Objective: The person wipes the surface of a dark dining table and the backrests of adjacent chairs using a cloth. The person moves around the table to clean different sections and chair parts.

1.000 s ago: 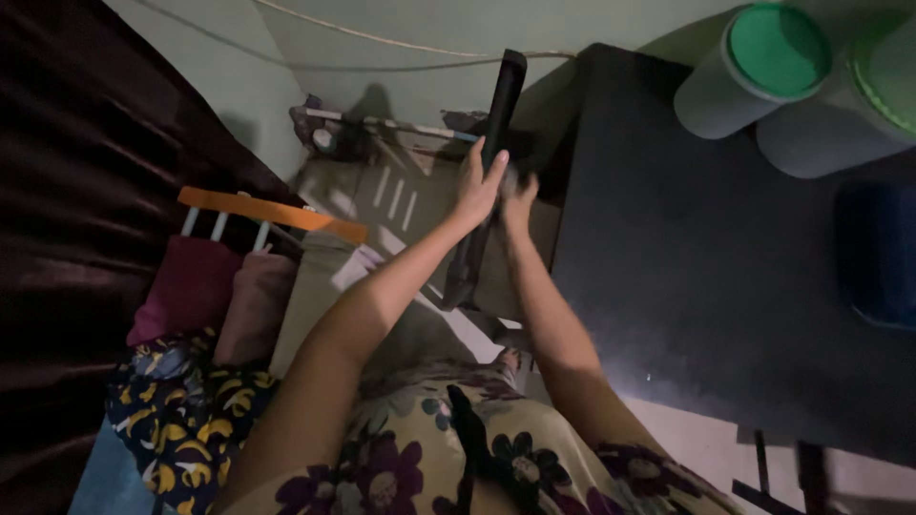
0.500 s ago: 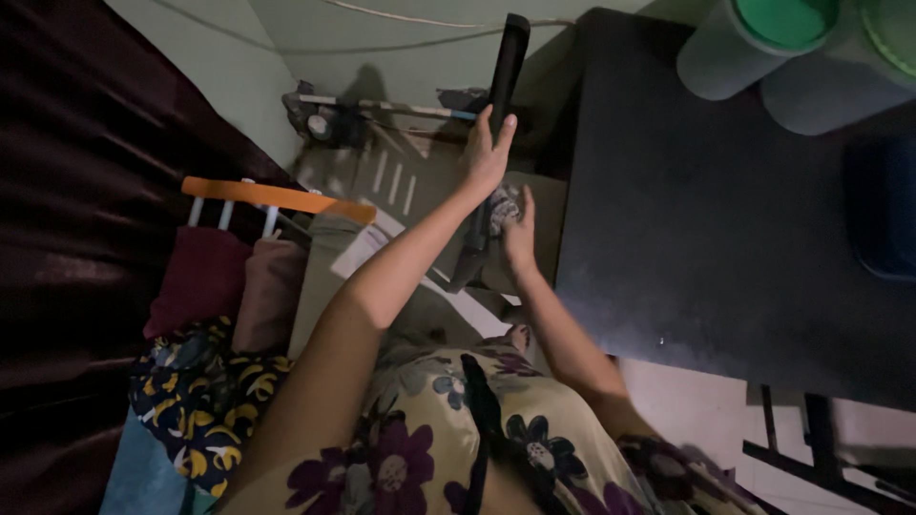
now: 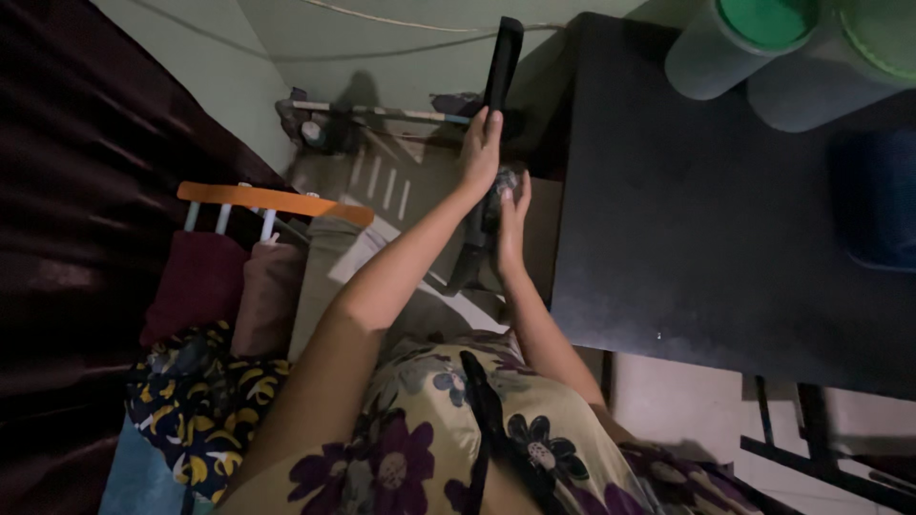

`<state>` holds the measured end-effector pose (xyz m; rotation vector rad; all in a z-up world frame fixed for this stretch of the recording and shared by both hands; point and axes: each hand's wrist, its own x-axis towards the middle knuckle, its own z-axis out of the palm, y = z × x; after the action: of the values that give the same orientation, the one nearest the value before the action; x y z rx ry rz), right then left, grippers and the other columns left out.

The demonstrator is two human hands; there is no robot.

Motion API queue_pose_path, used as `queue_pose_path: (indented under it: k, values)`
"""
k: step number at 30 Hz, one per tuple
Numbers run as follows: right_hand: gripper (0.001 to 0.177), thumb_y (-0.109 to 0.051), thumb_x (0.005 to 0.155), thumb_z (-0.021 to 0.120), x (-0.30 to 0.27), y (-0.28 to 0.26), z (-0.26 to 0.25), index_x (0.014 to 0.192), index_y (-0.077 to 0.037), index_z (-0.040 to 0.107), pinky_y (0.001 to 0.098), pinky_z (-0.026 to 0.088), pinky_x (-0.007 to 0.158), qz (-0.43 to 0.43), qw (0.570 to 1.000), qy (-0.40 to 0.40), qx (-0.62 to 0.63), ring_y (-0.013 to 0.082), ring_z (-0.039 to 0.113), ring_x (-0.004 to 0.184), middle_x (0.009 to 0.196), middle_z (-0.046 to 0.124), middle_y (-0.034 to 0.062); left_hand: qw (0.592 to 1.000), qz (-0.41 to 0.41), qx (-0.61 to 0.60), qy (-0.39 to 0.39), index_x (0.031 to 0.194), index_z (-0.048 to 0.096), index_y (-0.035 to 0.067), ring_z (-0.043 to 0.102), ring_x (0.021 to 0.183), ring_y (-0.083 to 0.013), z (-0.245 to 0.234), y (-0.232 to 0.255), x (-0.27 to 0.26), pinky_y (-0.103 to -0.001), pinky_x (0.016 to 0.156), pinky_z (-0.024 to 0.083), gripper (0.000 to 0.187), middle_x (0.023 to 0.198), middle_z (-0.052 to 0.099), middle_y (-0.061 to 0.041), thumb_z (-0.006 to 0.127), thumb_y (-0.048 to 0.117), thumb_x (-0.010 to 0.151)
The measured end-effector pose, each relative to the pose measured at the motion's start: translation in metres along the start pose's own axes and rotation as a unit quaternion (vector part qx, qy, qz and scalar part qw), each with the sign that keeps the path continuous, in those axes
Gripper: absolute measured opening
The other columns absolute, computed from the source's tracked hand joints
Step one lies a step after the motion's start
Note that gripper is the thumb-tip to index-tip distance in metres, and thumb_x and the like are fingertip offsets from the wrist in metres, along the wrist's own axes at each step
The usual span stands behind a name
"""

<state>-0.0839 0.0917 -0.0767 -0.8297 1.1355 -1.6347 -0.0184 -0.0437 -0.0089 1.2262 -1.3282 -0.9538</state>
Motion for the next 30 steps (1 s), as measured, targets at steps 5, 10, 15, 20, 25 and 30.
queue_pose_path:
  k: [5, 10, 15, 20, 25, 30]
  values:
    - [0.070, -0.027, 0.104, 0.060, 0.007, 0.020, 0.006, 0.161, -0.009, 0.024, 0.0358, 0.041, 0.112, -0.029, 0.995, 0.023, -0.095, 0.0260, 0.049, 0.134, 0.152, 0.046, 0.0179, 0.998, 0.015, -0.053, 0.001, 0.145, 0.052, -0.003, 0.049, 0.141, -0.0374, -0.004, -0.001, 0.003, -0.042, 0.116, 0.036, 0.075, 0.149, 0.055, -0.022, 0.036, 0.060, 0.107]
    - [0.065, -0.020, 0.107, 0.058, 0.051, -0.007, 0.017, 0.161, -0.010, 0.024, 0.0366, 0.043, 0.109, -0.081, 0.992, 0.029, -0.093, 0.0262, 0.051, 0.132, 0.154, 0.045, 0.0182, 0.998, 0.030, -0.058, 0.003, 0.142, 0.053, -0.004, 0.053, 0.136, -0.0363, -0.004, -0.005, -0.003, -0.042, 0.114, 0.040, 0.072, 0.144, 0.058, -0.022, 0.038, 0.057, 0.107]
    - [0.067, -0.011, 0.107, 0.056, 0.142, -0.036, 0.052, 0.162, -0.011, 0.018, 0.0365, 0.044, 0.112, -0.193, 0.980, -0.018, 0.033, 0.0266, 0.053, 0.133, 0.154, 0.047, 0.0184, 0.997, 0.033, -0.074, 0.001, 0.141, 0.053, -0.006, 0.056, 0.133, -0.0364, -0.008, -0.005, -0.003, -0.042, 0.112, 0.042, 0.071, 0.141, 0.060, -0.024, 0.042, 0.055, 0.107]
    - [0.066, -0.010, 0.106, 0.058, 0.176, 0.004, 0.038, 0.160, -0.007, 0.021, 0.0377, 0.043, 0.113, -0.056, 0.993, 0.040, -0.096, 0.0279, 0.052, 0.135, 0.154, 0.046, 0.0193, 0.998, -0.008, -0.063, -0.031, 0.146, 0.046, -0.006, 0.052, 0.136, -0.0365, -0.018, 0.002, -0.016, -0.043, 0.112, 0.040, 0.073, 0.146, 0.053, -0.025, 0.041, 0.054, 0.107]
    - [0.065, -0.010, 0.105, 0.059, 0.212, 0.000, 0.036, 0.158, -0.004, 0.022, 0.0384, 0.043, 0.114, -0.128, 0.990, 0.043, -0.043, 0.0284, 0.052, 0.135, 0.152, 0.047, 0.0193, 0.999, 0.012, -0.043, -0.021, 0.145, 0.047, -0.006, 0.053, 0.135, -0.0361, -0.022, 0.011, -0.024, -0.042, 0.113, 0.039, 0.072, 0.143, 0.056, -0.024, 0.040, 0.055, 0.107]
    - [0.064, -0.011, 0.104, 0.060, 0.229, 0.017, 0.036, 0.156, -0.001, 0.023, 0.0391, 0.043, 0.115, -0.162, 0.986, 0.028, -0.011, 0.0290, 0.052, 0.135, 0.150, 0.048, 0.0194, 0.997, -0.004, -0.069, -0.039, 0.146, 0.045, -0.004, 0.055, 0.130, -0.0317, -0.029, 0.024, -0.030, -0.039, 0.110, 0.041, 0.069, 0.138, 0.058, -0.020, 0.040, 0.053, 0.107]
